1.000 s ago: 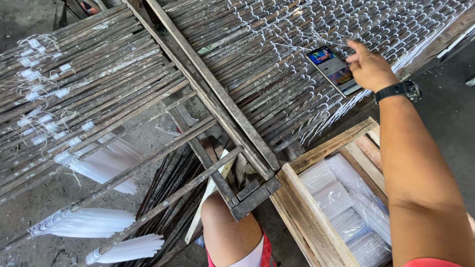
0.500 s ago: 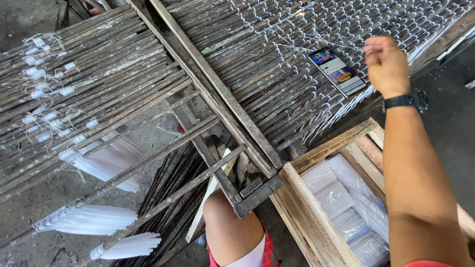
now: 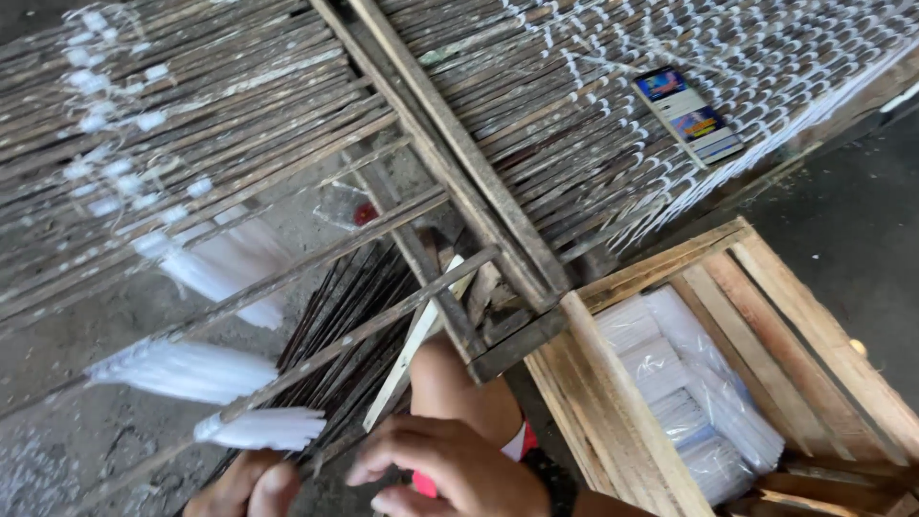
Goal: Tying bundles of white wicks onto a wooden frame using thin wire for processing.
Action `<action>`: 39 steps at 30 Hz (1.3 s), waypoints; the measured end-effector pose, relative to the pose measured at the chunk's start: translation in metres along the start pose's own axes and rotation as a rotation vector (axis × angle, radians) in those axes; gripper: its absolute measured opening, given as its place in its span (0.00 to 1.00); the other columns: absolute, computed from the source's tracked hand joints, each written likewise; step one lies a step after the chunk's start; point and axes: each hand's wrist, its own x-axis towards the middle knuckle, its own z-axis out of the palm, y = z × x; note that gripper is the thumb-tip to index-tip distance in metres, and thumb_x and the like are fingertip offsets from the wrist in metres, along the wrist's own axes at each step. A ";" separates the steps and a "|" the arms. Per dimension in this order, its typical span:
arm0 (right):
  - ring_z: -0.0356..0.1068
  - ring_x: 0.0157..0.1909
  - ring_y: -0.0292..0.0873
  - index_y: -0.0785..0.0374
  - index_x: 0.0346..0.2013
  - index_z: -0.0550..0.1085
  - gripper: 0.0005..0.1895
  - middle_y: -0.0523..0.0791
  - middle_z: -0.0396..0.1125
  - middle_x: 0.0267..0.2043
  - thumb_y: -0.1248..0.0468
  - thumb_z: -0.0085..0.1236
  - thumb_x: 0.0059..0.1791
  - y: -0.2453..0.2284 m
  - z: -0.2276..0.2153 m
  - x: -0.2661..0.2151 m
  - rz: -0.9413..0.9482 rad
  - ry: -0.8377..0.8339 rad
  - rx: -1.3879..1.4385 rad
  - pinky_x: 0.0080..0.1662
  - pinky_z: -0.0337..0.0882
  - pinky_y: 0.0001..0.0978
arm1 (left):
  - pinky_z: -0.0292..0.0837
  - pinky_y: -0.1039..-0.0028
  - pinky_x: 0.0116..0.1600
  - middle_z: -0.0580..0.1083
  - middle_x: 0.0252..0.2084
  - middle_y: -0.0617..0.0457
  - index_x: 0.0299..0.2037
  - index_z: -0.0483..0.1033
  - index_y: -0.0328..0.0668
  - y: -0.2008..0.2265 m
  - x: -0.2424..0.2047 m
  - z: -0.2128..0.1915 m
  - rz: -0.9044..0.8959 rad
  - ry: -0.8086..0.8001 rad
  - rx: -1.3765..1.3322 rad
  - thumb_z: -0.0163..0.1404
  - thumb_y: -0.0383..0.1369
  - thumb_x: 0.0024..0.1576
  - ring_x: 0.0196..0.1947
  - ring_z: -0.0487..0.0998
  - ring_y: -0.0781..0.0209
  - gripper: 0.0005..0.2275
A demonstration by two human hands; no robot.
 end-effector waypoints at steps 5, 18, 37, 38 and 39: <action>0.67 0.34 0.37 0.57 0.38 0.64 0.08 0.41 0.64 0.34 0.60 0.41 0.46 -0.003 0.012 0.012 -0.057 0.146 -0.225 0.36 0.66 0.25 | 0.48 0.80 0.21 0.56 0.11 0.60 0.15 0.62 0.44 0.020 0.009 -0.009 0.297 -0.024 -0.352 0.39 0.39 0.52 0.14 0.53 0.72 0.14; 0.68 0.42 0.41 0.68 0.43 0.62 0.20 0.49 0.64 0.43 0.55 0.39 0.45 0.025 0.050 0.020 0.108 0.377 0.028 0.46 0.67 0.29 | 0.51 0.81 0.24 0.57 0.16 0.63 0.18 0.59 0.46 0.004 0.024 -0.015 0.310 -0.213 -0.718 0.35 0.40 0.56 0.18 0.55 0.74 0.14; 0.56 0.24 0.33 0.65 0.27 0.69 0.11 0.42 0.57 0.24 0.59 0.44 0.46 0.036 0.064 0.027 0.071 0.388 0.342 0.31 0.58 0.19 | 0.58 0.73 0.21 0.65 0.15 0.56 0.23 0.63 0.45 -0.026 -0.030 -0.001 0.420 -0.191 -0.258 0.41 0.36 0.54 0.14 0.67 0.56 0.09; 0.58 0.24 0.32 0.62 0.28 0.69 0.10 0.42 0.57 0.25 0.59 0.43 0.46 0.032 0.059 0.033 -0.055 0.391 0.155 0.28 0.60 0.18 | 0.58 0.74 0.21 0.63 0.14 0.57 0.22 0.63 0.45 -0.031 -0.032 0.000 0.392 -0.173 -0.279 0.41 0.35 0.53 0.14 0.65 0.60 0.09; 0.61 0.23 0.31 0.59 0.29 0.69 0.10 0.41 0.58 0.26 0.59 0.42 0.47 0.028 0.054 0.039 -0.180 0.391 -0.033 0.24 0.62 0.16 | 0.57 0.75 0.21 0.61 0.14 0.58 0.21 0.62 0.44 -0.036 -0.033 0.002 0.363 -0.154 -0.301 0.42 0.34 0.53 0.13 0.64 0.63 0.10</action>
